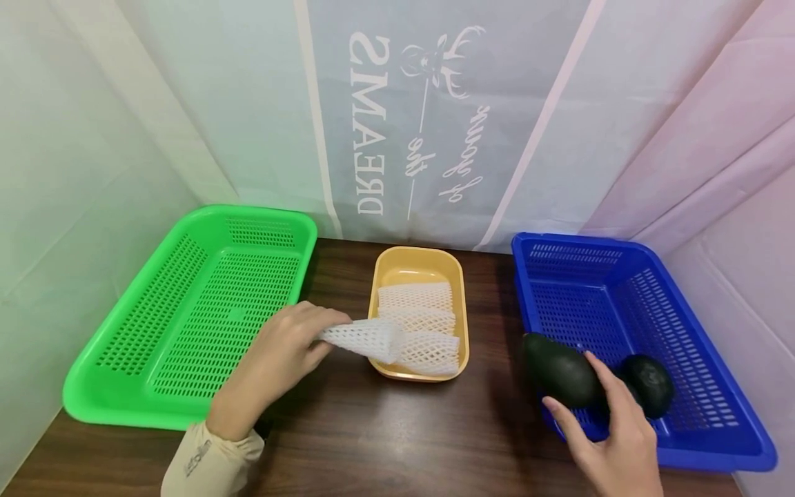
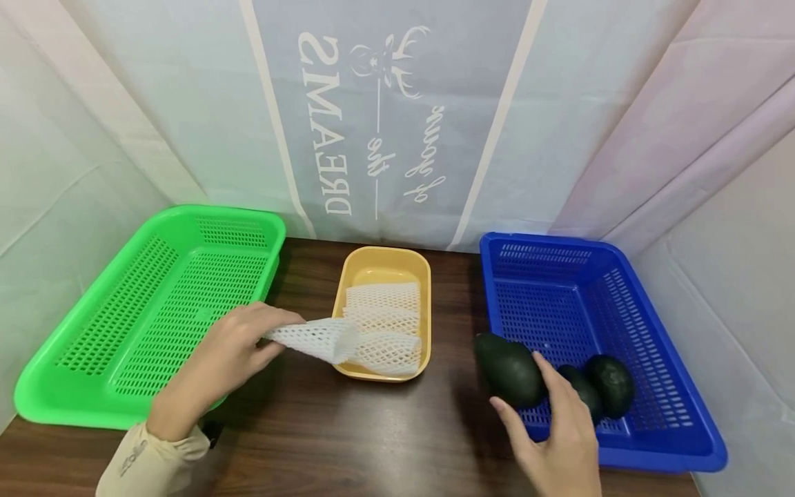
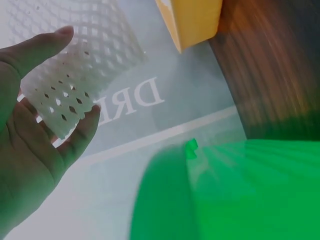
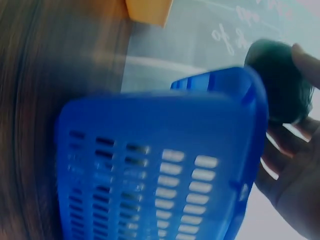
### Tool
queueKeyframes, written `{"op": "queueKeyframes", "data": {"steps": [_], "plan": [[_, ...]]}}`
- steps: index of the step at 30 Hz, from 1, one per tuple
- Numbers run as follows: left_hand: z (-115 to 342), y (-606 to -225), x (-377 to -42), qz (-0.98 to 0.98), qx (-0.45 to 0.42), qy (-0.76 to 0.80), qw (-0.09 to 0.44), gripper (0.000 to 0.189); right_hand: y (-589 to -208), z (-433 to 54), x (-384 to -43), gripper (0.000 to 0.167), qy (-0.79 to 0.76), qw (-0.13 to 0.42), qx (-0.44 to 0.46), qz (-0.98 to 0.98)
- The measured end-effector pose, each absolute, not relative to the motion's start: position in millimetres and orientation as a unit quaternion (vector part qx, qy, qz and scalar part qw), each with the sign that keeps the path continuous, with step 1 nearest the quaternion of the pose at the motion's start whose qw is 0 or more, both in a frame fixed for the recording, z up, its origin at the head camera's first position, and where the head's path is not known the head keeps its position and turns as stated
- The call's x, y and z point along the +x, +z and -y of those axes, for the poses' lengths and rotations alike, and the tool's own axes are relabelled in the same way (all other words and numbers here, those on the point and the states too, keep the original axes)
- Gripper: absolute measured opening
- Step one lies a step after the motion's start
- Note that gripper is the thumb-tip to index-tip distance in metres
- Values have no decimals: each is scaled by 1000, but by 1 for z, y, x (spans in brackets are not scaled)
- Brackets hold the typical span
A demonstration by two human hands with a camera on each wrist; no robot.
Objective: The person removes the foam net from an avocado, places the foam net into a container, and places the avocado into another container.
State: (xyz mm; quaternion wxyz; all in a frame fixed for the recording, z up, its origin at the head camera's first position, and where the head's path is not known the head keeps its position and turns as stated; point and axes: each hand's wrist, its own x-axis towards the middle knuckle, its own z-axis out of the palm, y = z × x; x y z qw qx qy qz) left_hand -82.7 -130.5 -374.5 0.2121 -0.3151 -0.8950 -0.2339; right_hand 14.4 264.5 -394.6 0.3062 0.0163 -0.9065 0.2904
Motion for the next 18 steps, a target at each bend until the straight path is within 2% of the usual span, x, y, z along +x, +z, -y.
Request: {"op": "queueKeyframes", "data": {"steps": [10,18], "plan": [[121,-375,-90,897,-293,-241,226,34,-405,-284,9,75,292,278,-183,897],[114,-378,-96,905,-272,-242,220,32,-406,-296,-2,82,282,147,-315,894]]}}
